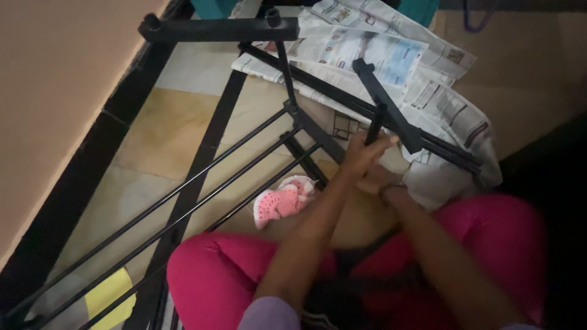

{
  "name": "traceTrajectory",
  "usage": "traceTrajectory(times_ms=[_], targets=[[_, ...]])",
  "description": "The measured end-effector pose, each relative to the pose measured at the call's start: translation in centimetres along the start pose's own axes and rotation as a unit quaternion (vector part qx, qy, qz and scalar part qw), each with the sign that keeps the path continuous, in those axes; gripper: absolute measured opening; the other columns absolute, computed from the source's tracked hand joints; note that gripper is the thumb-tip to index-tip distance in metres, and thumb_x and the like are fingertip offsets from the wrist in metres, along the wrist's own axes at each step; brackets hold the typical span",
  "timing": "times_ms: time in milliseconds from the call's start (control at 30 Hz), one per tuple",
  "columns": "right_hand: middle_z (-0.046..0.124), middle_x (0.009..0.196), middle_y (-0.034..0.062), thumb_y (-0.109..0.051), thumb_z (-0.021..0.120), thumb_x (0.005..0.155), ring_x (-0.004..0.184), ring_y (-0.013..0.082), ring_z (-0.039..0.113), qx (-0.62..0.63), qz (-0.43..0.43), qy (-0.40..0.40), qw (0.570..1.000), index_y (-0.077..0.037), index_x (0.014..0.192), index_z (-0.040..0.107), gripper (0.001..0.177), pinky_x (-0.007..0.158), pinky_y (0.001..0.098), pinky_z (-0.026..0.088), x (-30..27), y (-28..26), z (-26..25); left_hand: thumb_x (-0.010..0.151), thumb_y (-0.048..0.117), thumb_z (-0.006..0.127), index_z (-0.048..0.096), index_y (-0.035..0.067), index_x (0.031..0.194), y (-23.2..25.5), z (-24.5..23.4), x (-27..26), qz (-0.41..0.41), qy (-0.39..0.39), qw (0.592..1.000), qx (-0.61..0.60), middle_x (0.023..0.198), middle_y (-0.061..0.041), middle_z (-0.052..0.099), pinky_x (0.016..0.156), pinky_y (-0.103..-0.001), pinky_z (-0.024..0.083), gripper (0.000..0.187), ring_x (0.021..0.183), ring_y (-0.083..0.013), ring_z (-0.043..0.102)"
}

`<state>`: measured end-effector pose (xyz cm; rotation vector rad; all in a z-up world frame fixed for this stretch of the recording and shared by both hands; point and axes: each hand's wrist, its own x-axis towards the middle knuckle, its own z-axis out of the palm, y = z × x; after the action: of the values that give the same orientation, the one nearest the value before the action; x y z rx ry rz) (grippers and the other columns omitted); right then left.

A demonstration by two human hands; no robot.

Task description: The person assembles a black metal furniture frame by inserting and tightening multiple metal rods into a cross-shaped base. They use a pink cloth to wipe the frame and a hammer to secure the joints.

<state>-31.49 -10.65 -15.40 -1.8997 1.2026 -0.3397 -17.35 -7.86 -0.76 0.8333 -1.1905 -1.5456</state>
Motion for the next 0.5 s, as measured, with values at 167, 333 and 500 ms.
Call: traceTrajectory(times_ms=[167,333,500], targets=[[0.053,0.122,0.0092,-0.049,0.081,0.079,0.114,0.0211,0.050,0.033,-0.016,0.070,0.997,-0.010,0.130,0.046,0.072,0.096,0.0328,0.040,0.6,0.6,2.1,0.089,0.025,0.080,0.059,0.013,0.068,-2.6,-2.0,0.4,-0.017,-0.105,0.994,-0.025,0.066,0.008,0.050,0.054,-0.027,0.032,0.032,0.059,-0.0051,0.047],[0.052,0.113,0.0073,-0.048,0.079,0.082,0.105,0.0186,0.049,0.081,-0.029,0.121,0.989,-0.009,0.123,0.047,0.064,0.089,0.0309,0.040,0.5,1.2,4.1,0.089,0.029,0.077,0.064,0.007,0.070,-4.5,-0.8,-0.5,0.027,0.061,0.995,0.069,0.060,0.005,0.053,0.049,-0.031,0.035,0.032,0.054,-0.0064,0.047],[0.050,0.105,0.0054,-0.046,0.078,0.085,0.096,0.0161,0.048,0.128,-0.019,0.160,0.979,-0.009,0.115,0.048,0.056,0.082,0.0289,0.040,-0.4,1.7,5.2,0.092,0.031,0.075,0.061,-0.001,0.069,-4.1,0.4,-2.2,0.072,0.149,0.975,0.150,0.057,0.000,0.051,0.049,-0.033,0.037,0.041,0.054,-0.0088,0.048]])
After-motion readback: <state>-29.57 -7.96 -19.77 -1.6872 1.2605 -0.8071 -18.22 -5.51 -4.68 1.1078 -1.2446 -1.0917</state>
